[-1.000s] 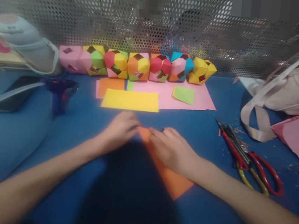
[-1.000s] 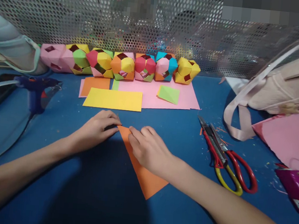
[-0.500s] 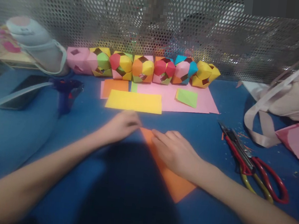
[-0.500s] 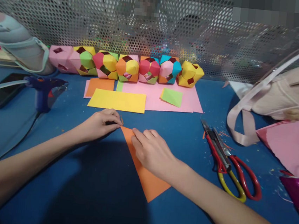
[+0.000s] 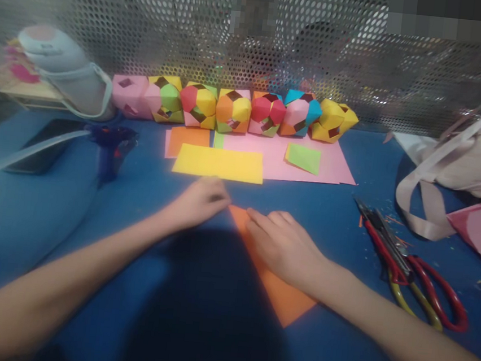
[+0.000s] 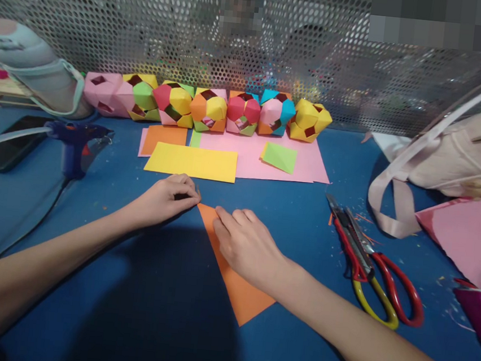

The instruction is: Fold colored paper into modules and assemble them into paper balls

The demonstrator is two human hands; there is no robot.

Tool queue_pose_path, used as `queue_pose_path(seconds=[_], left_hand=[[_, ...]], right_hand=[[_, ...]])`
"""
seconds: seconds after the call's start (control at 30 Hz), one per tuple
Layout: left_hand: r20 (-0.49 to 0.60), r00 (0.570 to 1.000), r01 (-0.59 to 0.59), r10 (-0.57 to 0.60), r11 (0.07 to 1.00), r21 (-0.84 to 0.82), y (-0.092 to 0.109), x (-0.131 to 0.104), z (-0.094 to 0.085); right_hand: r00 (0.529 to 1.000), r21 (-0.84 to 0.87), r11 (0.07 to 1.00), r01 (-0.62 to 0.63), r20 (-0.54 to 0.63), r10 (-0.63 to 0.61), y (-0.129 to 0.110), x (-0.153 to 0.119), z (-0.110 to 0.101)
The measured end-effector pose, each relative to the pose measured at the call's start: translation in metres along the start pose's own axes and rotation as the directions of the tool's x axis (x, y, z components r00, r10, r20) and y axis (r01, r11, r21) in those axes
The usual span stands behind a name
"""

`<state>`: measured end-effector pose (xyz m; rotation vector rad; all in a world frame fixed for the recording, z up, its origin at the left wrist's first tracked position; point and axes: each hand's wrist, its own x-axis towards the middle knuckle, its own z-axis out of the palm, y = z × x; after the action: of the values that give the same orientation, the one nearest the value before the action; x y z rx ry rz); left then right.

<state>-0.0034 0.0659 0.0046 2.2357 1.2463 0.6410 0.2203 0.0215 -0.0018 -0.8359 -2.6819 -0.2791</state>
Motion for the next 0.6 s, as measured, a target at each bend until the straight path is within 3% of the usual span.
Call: queue_pose_path(seconds=[0.6], left_hand=[[-0.029,0.999,0.023,-0.022,0.999,0.036,-0.0018,0.0031,0.0044]], right_hand=[[0.999,-0.028,1.0,0.012,0.044,-0.011,-0.0005,0.0004,-0.0022]])
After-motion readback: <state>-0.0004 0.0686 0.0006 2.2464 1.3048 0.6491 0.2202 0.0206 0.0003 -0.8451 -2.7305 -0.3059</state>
